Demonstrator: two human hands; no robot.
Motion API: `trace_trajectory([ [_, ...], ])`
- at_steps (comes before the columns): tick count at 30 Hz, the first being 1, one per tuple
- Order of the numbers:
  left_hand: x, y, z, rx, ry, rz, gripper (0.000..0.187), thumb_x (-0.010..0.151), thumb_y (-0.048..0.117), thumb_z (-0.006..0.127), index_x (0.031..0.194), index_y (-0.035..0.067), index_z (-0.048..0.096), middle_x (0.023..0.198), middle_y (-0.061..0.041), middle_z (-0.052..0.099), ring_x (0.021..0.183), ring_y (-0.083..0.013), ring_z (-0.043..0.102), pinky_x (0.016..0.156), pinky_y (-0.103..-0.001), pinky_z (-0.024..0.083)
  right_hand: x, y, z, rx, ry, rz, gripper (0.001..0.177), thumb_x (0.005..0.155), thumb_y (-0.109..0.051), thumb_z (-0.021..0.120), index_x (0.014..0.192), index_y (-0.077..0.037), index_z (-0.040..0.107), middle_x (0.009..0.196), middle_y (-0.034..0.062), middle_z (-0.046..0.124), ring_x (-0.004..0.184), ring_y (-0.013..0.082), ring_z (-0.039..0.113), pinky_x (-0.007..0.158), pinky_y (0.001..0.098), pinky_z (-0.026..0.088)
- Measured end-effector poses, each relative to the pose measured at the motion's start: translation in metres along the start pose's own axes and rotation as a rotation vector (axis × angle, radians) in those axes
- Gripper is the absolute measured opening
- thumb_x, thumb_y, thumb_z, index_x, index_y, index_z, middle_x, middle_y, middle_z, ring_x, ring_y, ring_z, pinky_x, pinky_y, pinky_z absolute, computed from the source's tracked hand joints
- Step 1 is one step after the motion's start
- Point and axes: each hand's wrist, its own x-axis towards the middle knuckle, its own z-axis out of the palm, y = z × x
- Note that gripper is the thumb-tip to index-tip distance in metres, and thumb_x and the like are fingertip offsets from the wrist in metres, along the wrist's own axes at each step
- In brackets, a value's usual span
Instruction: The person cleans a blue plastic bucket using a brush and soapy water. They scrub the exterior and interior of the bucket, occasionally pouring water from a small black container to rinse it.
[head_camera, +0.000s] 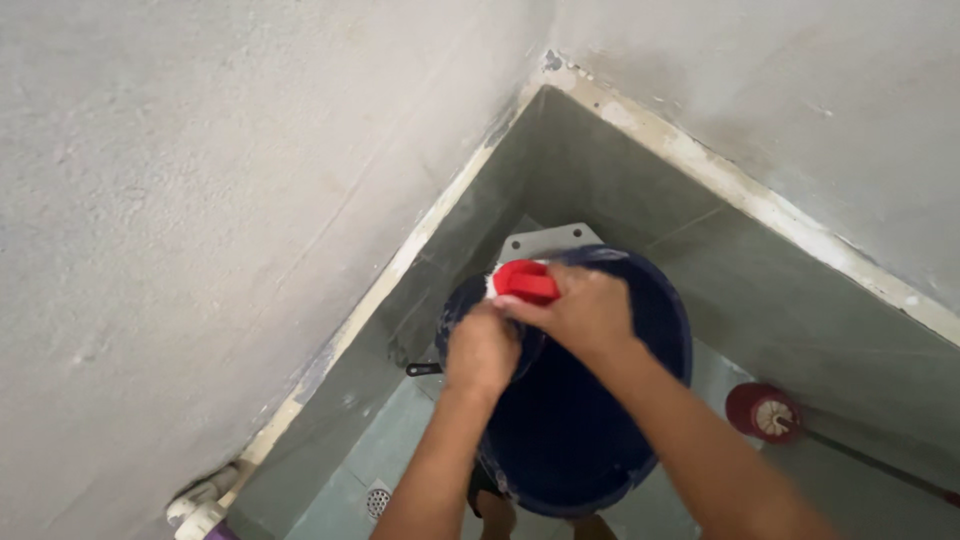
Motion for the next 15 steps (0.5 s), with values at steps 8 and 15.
trace_trajectory([
  [8,-0.007,-0.012,0.007,0.018,0.059,-0.017,0.014,0.086,0.01,0.066,0.093,0.0,0.061,0.095,-0.029,0.07,0.091,-0.048,0.067,0.082,-0.055,0.054,0.045,0.059,-0.018,-0.159,-0.21,0.469,0.08,0.081,-0.08,0.067,0.087,-0.002,0.078,0.083,0.0245,0.073,0.081,0.0431,0.072,0.074,0.0511,0.058],
  [15,-0.008,-0.015,0.012,0.06,0.058,0.064,0.016,0.082,0.007,0.065,0.096,0.0,0.06,0.092,-0.026,0.07,0.085,-0.0467,0.068,0.078,-0.055,0.054,0.017,-0.008,-0.01,-0.047,-0.263,0.206,0.074,0.07,-0.079,0.068,0.091,-0.008,0.079,0.075,0.0215,0.073,0.074,0.0414,0.073,0.071,0.0499,0.059],
])
